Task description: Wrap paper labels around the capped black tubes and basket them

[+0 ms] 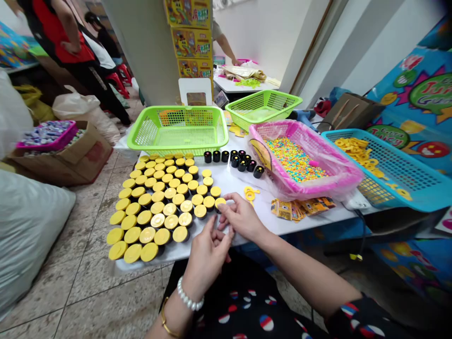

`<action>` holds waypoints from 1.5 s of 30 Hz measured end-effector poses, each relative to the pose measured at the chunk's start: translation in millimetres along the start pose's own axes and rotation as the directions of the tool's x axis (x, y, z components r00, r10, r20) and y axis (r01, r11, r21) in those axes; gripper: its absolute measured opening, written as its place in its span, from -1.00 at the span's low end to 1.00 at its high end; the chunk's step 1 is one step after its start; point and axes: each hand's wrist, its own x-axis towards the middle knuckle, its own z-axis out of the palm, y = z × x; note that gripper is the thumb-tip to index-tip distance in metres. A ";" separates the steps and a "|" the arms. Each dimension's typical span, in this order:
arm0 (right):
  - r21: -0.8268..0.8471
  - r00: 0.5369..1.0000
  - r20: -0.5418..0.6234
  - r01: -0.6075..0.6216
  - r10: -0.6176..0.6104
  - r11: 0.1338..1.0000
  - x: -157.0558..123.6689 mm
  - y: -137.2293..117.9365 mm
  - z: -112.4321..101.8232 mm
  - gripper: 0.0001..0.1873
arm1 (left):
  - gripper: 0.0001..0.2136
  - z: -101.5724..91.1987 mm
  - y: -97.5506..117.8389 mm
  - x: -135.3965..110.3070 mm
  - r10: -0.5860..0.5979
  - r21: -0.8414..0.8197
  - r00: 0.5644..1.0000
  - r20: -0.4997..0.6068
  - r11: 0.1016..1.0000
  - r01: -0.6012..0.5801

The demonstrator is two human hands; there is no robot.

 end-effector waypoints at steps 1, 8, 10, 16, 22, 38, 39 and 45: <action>-0.052 1.000 0.005 0.028 -0.028 0.998 -1.2 -1.4 -3.3 -0.62 | -0.40 -0.1 -1.1 0.2 0.003 -0.006 1.000 -0.009 1.000 -0.003; -0.800 0.807 -0.207 0.187 -0.554 0.571 -5.5 -2.0 -67.9 -0.77 | -0.74 3.5 -7.0 0.8 0.180 0.217 0.983 0.045 0.958 -0.185; -0.907 0.771 -0.172 0.118 -0.613 0.404 4.5 -9.7 -79.6 -0.77 | -0.78 7.6 -5.2 3.0 0.234 0.310 0.967 0.101 0.916 -0.254; -0.963 0.887 -0.245 -0.269 -0.391 -0.009 47.4 -47.6 -80.7 -0.64 | -0.81 14.0 -0.5 11.9 0.259 0.399 0.954 0.154 0.867 -0.299; -0.954 0.908 -0.265 -0.296 -0.324 -0.048 55.3 -51.5 -80.3 -0.66 | -0.81 7.3 -5.6 10.1 0.289 0.304 0.947 0.139 0.898 -0.319; -0.884 0.891 -0.107 0.119 -0.442 0.453 -10.2 -22.2 -68.3 -0.70 | -0.74 13.1 -10.5 18.0 0.384 0.402 0.920 -0.081 0.857 -0.322; -0.912 0.891 -0.159 0.033 -0.426 0.409 -3.2 -17.3 -74.2 -0.67 | -0.74 13.4 -10.9 18.2 0.374 0.400 0.924 -0.086 0.862 -0.311; -0.948 0.917 -0.099 0.032 -0.387 0.318 6.6 6.5 -79.7 -0.72 | -0.73 15.1 -15.6 16.5 0.392 0.401 0.916 -0.088 0.855 -0.328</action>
